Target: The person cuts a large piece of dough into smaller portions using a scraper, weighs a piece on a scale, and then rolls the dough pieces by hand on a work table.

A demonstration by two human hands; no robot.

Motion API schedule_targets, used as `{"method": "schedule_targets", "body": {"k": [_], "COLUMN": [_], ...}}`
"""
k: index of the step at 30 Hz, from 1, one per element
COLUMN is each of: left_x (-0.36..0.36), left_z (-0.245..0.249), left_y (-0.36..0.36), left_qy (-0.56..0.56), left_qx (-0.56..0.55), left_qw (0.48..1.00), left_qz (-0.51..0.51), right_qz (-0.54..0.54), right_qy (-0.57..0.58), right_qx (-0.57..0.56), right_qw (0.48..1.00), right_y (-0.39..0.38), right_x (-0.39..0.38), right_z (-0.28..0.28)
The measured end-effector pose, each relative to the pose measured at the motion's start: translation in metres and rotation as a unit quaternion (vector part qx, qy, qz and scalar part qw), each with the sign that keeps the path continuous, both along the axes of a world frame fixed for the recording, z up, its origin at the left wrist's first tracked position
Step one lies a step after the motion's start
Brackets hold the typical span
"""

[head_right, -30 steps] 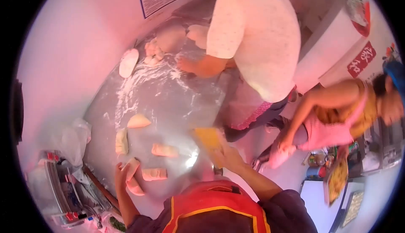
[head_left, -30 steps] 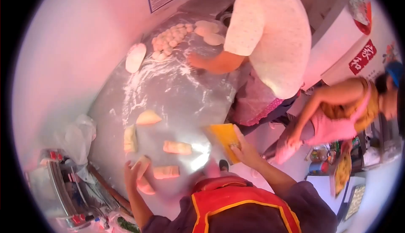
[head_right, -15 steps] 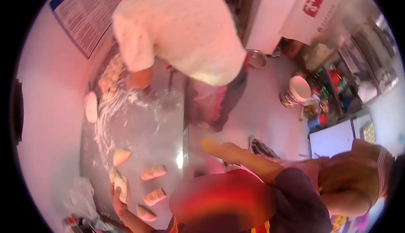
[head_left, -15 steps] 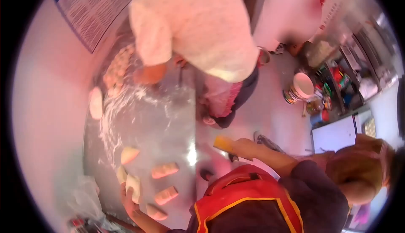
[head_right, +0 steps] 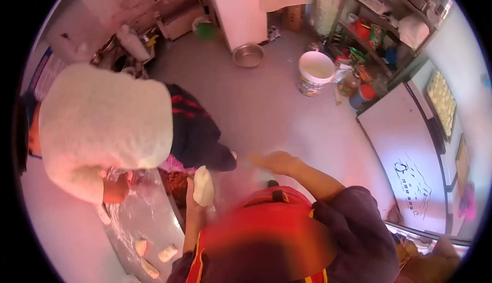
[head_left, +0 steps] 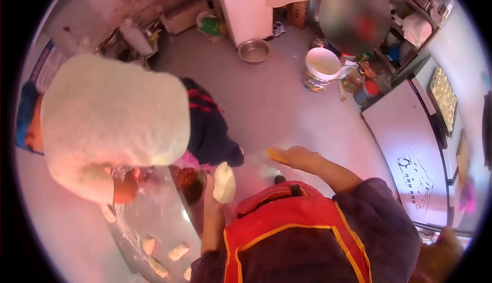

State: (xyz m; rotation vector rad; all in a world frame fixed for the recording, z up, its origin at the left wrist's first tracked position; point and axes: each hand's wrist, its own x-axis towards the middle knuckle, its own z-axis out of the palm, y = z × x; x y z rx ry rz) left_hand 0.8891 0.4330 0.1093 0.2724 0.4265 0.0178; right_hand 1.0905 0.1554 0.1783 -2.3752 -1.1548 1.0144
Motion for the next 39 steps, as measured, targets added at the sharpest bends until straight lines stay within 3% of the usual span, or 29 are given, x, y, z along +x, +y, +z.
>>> {"method": "schedule_targets", "body": {"k": [1, 4, 8, 9, 12, 14, 15, 18, 20, 22, 24, 29, 32, 35, 38, 39], "left_x": [0.033, 0.12, 0.22, 0.243, 0.329, 0.392, 0.423, 0.521, 0.58, 0.646, 0.706, 0.834, 0.873, 0.916, 0.947, 0.957], "left_z": [0.005, 0.035, 0.031, 0.028, 0.007, 0.001, -0.019, -0.014, -0.002, -0.003, -0.004, 0.003, 0.037, 0.028, 0.052, 0.058], "left_y": [-0.004, -0.036, -0.04, -0.041, -0.038, -0.042, -0.041, -0.049, -0.06, -0.069, -0.082, -0.123, -0.13, -0.125, -0.134, -0.139], "left_qy": [0.05, -0.136, -0.134, -0.011, -0.014, -0.052, -0.073, -0.071, -0.01, -0.054, -0.064, 0.04, -0.014, -0.087, -0.053, -0.05], "left_qx": [-0.016, -0.055, -0.076, 0.003, 0.043, -0.018, -0.038, -0.02, -0.009, -0.039, -0.055, 0.0, 0.08, 0.061, 0.121, 0.132], "left_qw": [0.999, 0.981, 0.966, 0.987, 0.974, 0.964, 0.96, 0.955, 0.958, 0.939, 0.928, 0.946, 0.942, 0.928, 0.937, 0.937], "left_qz": [-0.009, -0.124, -0.207, -0.162, -0.221, -0.261, -0.266, -0.288, -0.288, -0.337, -0.364, -0.323, -0.327, -0.356, -0.322, -0.319], "right_qz": [-0.024, -0.089, -0.21, -0.227, -0.299, -0.335, -0.364, -0.474, -0.444, -0.434, -0.519, -0.597, -0.586, -0.585, -0.569, -0.571], "right_qy": [-0.019, -0.05, 0.004, 0.009, 0.049, 0.042, 0.093, 0.144, 0.18, 0.183, 0.241, 0.198, 0.226, 0.22, 0.167, 0.159], "right_qx": [0.012, -0.069, -0.137, -0.156, -0.249, -0.275, -0.306, -0.267, -0.335, -0.361, -0.255, -0.081, -0.115, 0.004, -0.135, -0.126], "right_qw": [0.999, 0.992, 0.968, 0.961, 0.92, 0.9, 0.875, 0.827, 0.812, 0.805, 0.779, 0.773, 0.769, 0.781, 0.794, 0.795], "right_y": [-0.02, -0.08, -0.152, -0.173, -0.236, -0.284, -0.309, -0.369, -0.367, -0.356, -0.375, -0.323, -0.308, -0.335, -0.335, -0.341], "right_x": [0.018, 0.064, 0.11, 0.119, 0.137, 0.135, 0.135, 0.109, 0.125, 0.158, 0.173, 0.292, 0.377, 0.423, 0.48, 0.491], "right_z": [0.001, -0.03, -0.061, -0.078, -0.126, -0.162, -0.181, -0.218, -0.192, -0.172, -0.214, -0.22, -0.216, -0.263, -0.223, -0.221]}}
